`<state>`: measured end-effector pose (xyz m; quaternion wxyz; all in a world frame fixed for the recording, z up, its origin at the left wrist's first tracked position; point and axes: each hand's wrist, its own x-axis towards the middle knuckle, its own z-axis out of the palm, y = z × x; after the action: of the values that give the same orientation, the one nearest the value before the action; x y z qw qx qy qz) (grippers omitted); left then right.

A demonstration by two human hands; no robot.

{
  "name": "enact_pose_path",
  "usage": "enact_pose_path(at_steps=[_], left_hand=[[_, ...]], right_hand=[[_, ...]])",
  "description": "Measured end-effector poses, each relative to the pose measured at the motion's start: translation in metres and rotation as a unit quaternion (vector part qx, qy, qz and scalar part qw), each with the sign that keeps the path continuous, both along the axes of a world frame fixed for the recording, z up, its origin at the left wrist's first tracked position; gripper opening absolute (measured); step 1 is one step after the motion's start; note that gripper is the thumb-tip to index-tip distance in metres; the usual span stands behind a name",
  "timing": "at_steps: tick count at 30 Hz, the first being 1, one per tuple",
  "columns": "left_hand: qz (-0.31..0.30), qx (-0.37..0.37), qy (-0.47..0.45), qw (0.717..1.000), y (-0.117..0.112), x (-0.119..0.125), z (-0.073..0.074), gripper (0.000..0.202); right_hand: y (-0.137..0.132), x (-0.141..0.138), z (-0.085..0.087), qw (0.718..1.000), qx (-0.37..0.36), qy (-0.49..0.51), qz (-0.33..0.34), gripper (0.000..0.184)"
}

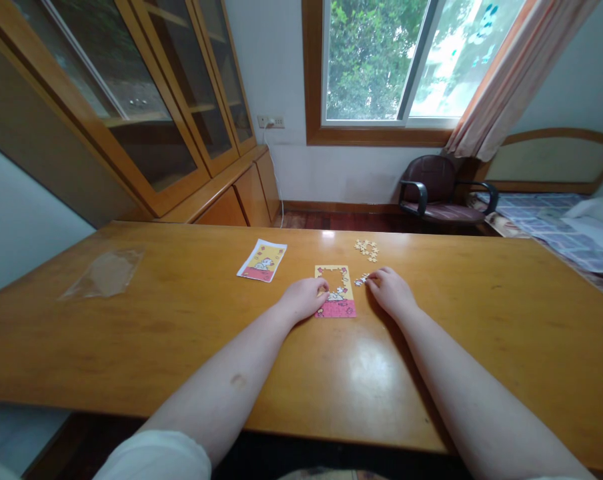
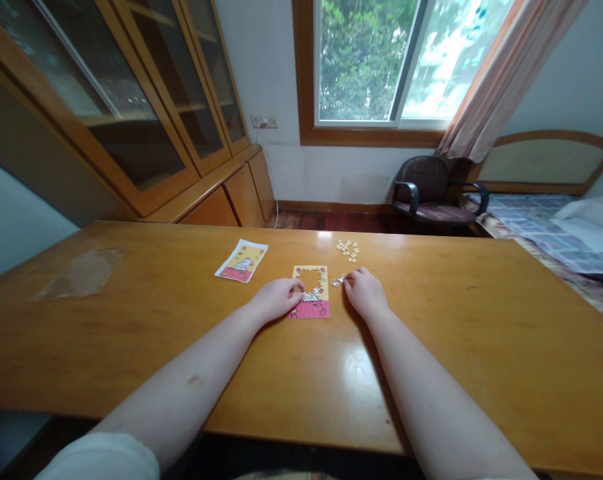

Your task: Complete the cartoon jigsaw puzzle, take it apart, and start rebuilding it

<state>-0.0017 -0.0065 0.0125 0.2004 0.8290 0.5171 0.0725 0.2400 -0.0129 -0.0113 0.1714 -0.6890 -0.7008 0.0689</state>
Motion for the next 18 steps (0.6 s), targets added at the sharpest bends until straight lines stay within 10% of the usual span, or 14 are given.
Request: enact_pose_path(at_steps=[18], left_hand=[[0.002,-0.006,-0.017,1.000,-0.0004,0.0006,0.0015,0.025]], right_hand=[[-0.0001,0.0037,0.0042,1.000,-0.004,0.006,0.014,0.023]])
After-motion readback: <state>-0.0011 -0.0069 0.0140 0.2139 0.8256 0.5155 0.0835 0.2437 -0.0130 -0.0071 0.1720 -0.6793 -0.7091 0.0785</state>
